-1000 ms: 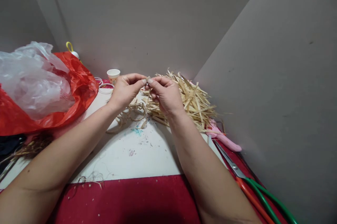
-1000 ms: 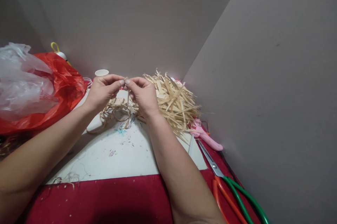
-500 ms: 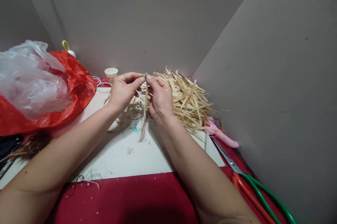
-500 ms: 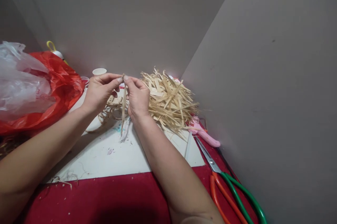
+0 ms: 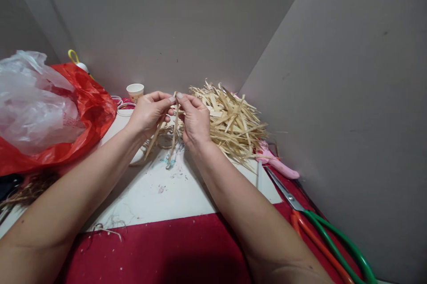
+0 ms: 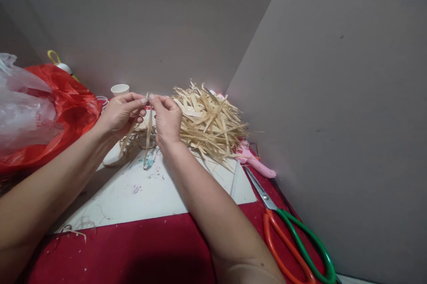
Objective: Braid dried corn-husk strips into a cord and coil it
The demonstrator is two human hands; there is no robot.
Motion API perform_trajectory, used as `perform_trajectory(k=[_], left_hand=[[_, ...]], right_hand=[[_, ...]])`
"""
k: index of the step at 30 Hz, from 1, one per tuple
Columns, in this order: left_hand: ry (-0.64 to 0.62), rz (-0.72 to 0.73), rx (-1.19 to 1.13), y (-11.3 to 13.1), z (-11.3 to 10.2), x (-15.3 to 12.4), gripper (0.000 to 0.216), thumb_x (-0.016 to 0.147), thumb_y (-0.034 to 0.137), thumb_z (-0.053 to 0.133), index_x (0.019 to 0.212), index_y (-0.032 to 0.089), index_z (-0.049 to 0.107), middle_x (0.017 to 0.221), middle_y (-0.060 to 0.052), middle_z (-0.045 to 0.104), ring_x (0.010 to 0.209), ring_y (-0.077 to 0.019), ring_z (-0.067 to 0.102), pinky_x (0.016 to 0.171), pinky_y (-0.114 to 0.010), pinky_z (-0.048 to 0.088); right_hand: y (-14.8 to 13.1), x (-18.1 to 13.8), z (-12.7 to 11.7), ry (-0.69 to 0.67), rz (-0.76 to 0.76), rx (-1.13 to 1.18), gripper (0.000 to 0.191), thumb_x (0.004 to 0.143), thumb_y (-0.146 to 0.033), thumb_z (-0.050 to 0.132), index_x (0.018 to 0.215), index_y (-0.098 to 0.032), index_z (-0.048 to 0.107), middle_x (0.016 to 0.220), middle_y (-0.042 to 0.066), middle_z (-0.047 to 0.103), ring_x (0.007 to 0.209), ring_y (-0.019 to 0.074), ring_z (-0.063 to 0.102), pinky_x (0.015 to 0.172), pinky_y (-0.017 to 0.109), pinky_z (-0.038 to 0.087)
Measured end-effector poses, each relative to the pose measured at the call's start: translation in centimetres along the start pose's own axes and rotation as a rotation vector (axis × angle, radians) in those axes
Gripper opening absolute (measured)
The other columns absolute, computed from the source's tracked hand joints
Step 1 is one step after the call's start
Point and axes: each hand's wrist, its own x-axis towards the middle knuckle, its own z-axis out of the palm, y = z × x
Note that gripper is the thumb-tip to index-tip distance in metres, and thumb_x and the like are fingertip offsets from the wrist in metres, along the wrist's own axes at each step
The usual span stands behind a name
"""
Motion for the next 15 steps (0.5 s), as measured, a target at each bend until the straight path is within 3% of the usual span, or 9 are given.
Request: perform_trajectory(k=[6,9,15], left_hand=[[-0.083,-0.174,-0.095,0.32,-0.55,0.35,0.018,0.081,0.004,0.065,0.067,0.013,0.057,0.05,0.004,0.052,0.045,-0.0055,0.055,0.043,-0.013,0.042],[-0.078,-0.192,-0.093,0.34,-0.69,0.45,0.019,0.082,0.003,0.063,0.067,0.013,0.057,0.047,0.004,0.05,0.047,-0.0067,0.057,0.045,-0.013,0.046],[-0.09,-0.185,-0.089,0.29,-0.77,0.58,0.018,0.086,0.001,0.058,0.071,0.01,0.062,0.054,0.0,0.06,0.046,-0.0062,0.059,0.048,-0.015,0.051]], right_hand=[[0.08,-0.16,0.21,-0.031,0.049,0.04,0.026,0.069,-0.041,0.078,0.079,-0.022,0.063,0.07,-0.003,0.065,0.063,0.0121,0.061,0.06,0.025,0.052],[0.11,-0.18,0.25,-0.03,0.079,0.038,0.028,0.068,-0.041,0.079,0.078,-0.022,0.063,0.069,-0.004,0.064,0.06,0.0099,0.058,0.059,0.024,0.049],[-0.46,-0.11,0.12,-0.021,0.096,0.088,0.02,0.069,-0.031,0.078,0.073,-0.02,0.062,0.062,-0.008,0.059,0.056,0.0061,0.052,0.06,0.02,0.044]])
